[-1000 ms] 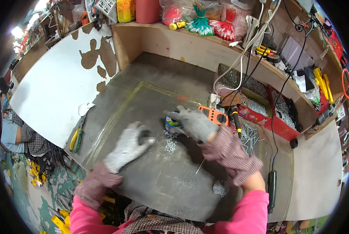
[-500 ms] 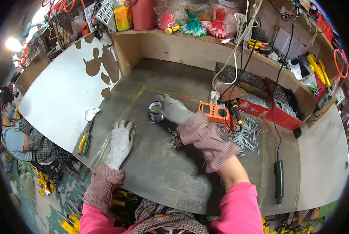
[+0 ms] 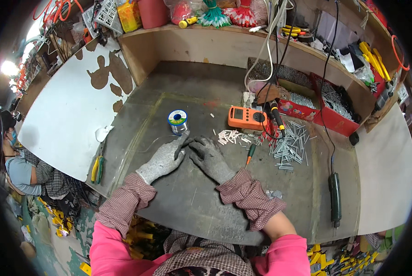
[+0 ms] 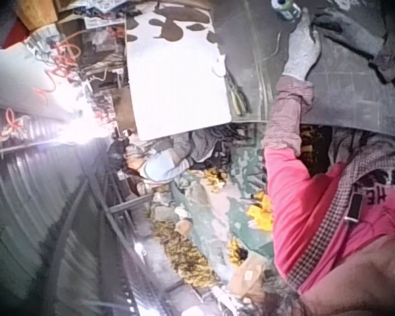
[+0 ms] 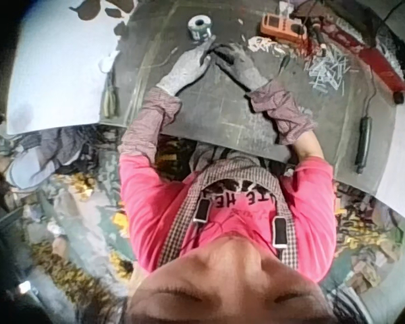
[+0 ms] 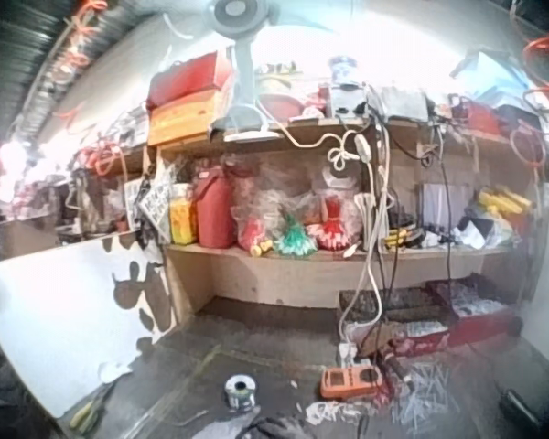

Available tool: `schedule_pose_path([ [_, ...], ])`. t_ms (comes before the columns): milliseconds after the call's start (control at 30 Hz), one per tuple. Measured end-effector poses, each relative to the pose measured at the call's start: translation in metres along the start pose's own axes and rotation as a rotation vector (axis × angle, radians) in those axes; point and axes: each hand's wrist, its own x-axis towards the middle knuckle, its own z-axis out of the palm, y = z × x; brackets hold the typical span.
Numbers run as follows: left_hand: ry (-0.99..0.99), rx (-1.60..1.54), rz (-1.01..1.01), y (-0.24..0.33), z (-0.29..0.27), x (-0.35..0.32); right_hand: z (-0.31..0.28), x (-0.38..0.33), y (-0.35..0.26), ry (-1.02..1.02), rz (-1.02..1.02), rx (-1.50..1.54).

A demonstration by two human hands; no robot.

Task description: The person fastens a component to a metal plate using an electric screwdriver, sorts pins and small plastic parts on the workbench, and solders wires to electronic components using a soldering iron before twisting the wires by hand.

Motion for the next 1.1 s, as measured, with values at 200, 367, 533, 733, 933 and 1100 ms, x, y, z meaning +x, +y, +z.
schedule_pose_path([
  [200, 0.051, 0.139, 0.189, -0.007, -0.004, 0.010, -0.003, 0.000, -0.007, -0.016, 0.043, 0.072],
  [367, -0.011, 0.271, 0.164, -0.001, -0.002, 0.020, 0.001, -0.008, -0.004, -0.012, 0.025, 0.120],
  [533, 0.023, 0.174, 0.261, -0.006, -0.008, -0.022, -0.004, -0.014, -0.014, -0.034, -0.036, 0.088],
  [733, -0.431, -0.044, 0.085, 0.055, -0.054, -0.175, -0.014, -0.031, -0.009, -0.150, -0.136, 0.102],
  [933, -0.078, -0.343, -0.040, 0.061, -0.063, -0.156, -0.013, -0.025, -0.021, -0.206, -0.184, 0.022],
  [1100, 0.245, 0.139, 0.133, -0.002, -0.007, -0.062, -0.006, -0.022, -0.031, -0.148, -0.288, -0.010],
])
